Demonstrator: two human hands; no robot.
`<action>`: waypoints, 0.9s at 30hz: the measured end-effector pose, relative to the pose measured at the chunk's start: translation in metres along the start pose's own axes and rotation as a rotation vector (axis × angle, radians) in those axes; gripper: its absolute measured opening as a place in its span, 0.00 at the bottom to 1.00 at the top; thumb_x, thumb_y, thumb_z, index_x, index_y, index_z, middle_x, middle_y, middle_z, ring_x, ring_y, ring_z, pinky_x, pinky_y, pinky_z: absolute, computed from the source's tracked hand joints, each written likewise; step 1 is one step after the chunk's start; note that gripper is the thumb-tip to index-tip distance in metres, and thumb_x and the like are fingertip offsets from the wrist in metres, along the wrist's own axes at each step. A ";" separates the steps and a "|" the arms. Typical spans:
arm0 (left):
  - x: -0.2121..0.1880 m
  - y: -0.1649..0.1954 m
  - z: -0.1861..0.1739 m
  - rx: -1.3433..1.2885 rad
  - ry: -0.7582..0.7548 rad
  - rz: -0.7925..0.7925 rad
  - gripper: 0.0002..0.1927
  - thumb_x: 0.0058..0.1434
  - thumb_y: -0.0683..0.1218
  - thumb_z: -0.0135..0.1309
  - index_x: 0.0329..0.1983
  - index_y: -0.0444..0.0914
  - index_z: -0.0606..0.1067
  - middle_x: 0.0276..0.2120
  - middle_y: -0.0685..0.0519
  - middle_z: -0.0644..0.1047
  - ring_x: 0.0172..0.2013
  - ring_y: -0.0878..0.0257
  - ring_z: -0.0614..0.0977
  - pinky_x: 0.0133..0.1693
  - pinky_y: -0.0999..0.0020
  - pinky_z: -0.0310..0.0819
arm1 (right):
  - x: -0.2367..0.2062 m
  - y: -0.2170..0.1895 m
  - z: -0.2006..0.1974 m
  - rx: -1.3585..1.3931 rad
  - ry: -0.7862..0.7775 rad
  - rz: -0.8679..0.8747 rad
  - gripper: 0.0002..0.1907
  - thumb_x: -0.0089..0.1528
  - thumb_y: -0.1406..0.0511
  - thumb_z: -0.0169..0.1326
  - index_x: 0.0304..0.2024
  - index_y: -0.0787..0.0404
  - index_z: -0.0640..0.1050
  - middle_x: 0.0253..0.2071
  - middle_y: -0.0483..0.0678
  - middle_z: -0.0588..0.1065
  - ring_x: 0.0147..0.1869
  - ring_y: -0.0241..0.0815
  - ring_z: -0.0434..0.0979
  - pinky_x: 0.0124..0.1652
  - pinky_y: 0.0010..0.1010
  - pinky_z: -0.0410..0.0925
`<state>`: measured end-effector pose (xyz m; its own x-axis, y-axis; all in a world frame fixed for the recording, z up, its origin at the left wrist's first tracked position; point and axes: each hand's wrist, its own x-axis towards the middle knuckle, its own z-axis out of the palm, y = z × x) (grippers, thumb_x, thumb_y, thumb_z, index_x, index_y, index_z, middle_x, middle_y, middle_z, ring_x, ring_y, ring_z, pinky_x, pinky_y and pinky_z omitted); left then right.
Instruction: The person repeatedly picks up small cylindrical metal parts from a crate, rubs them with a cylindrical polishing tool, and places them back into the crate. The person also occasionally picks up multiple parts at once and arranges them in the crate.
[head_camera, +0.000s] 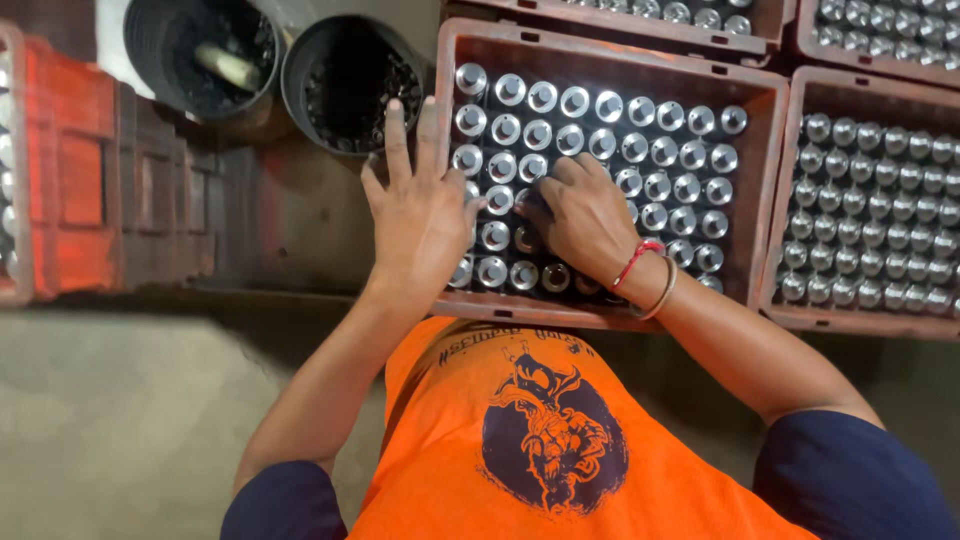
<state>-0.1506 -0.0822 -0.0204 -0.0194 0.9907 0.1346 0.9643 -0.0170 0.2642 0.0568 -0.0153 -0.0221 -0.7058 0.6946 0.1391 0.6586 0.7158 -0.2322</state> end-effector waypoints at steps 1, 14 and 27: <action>-0.001 0.002 0.003 -0.010 0.007 -0.008 0.17 0.58 0.57 0.66 0.34 0.38 0.82 0.75 0.44 0.54 0.73 0.40 0.50 0.59 0.30 0.59 | -0.001 0.001 0.002 0.005 -0.014 -0.011 0.15 0.62 0.58 0.63 0.31 0.64 0.79 0.34 0.52 0.73 0.43 0.53 0.72 0.42 0.41 0.68; -0.011 -0.007 -0.033 -0.972 0.154 -0.276 0.14 0.67 0.52 0.57 0.49 0.40 0.75 0.61 0.37 0.69 0.59 0.39 0.66 0.58 0.49 0.67 | 0.001 0.061 -0.044 1.493 0.126 0.204 0.12 0.68 0.59 0.58 0.45 0.62 0.78 0.39 0.51 0.73 0.41 0.50 0.75 0.40 0.39 0.70; 0.006 0.012 -0.037 -0.289 0.025 0.087 0.22 0.64 0.50 0.60 0.55 0.34 0.69 0.39 0.40 0.76 0.31 0.44 0.80 0.32 0.54 0.75 | -0.005 0.001 -0.032 0.317 -0.064 0.032 0.13 0.63 0.63 0.63 0.47 0.60 0.79 0.45 0.55 0.74 0.37 0.57 0.79 0.37 0.43 0.73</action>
<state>-0.1484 -0.0811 0.0188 0.0497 0.9803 0.1909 0.8478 -0.1424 0.5108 0.0688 -0.0157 0.0075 -0.7075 0.7034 0.0681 0.5740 0.6282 -0.5252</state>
